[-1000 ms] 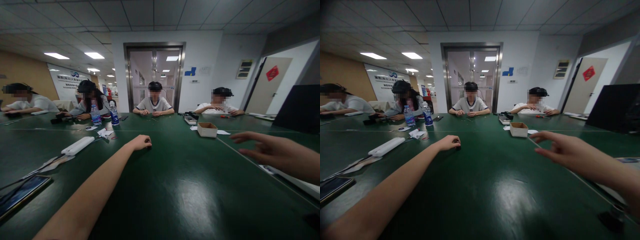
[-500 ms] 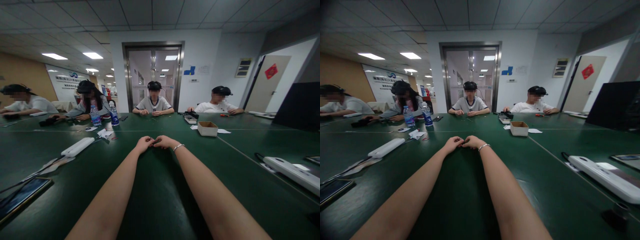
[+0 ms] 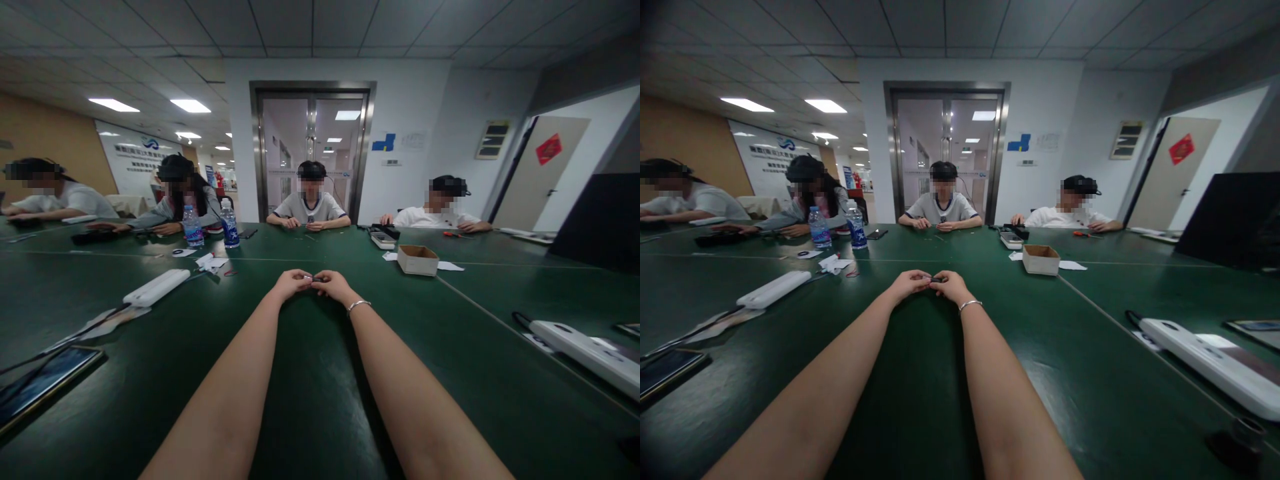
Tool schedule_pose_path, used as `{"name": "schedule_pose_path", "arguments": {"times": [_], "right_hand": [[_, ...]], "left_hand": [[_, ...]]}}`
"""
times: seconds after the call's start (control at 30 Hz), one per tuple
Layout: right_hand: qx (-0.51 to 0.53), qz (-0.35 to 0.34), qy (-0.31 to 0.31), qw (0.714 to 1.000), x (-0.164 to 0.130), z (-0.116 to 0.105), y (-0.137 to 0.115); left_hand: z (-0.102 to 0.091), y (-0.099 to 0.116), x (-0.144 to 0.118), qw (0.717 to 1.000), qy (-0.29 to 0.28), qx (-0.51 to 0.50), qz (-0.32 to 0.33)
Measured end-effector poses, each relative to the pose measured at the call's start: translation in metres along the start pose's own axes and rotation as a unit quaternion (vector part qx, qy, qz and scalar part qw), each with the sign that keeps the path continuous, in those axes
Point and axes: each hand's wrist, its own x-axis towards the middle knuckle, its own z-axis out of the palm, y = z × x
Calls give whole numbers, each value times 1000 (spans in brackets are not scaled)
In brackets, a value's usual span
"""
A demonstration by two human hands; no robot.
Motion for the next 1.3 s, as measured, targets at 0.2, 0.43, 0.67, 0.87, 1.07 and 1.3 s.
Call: {"name": "schedule_pose_path", "arguments": {"times": [0.2, 0.43, 0.67, 0.87, 1.07, 1.3], "right_hand": [[176, 46, -21, 983, -5, -6, -4], [254, 70, -5, 965, -10, -8, -5], [271, 63, -25, 960, -15, -11, -6], [279, 57, -45, 957, -18, -13, -8], [298, 53, -51, 952, -20, -15, -7], [323, 55, -79, 942, -22, -17, -9]], "left_hand": [[2, -1, -5, 1000, 3, -4, 21], [1, -1, -7, 1000, 6, 11, 21], [-1, -2, -7, 998, -5, 63, 26], [-5, -3, -5, 993, -16, 115, 19], [-4, -4, -2, 991, -7, 133, -3], [-5, -6, -2, 975, 11, 223, 4]]}}
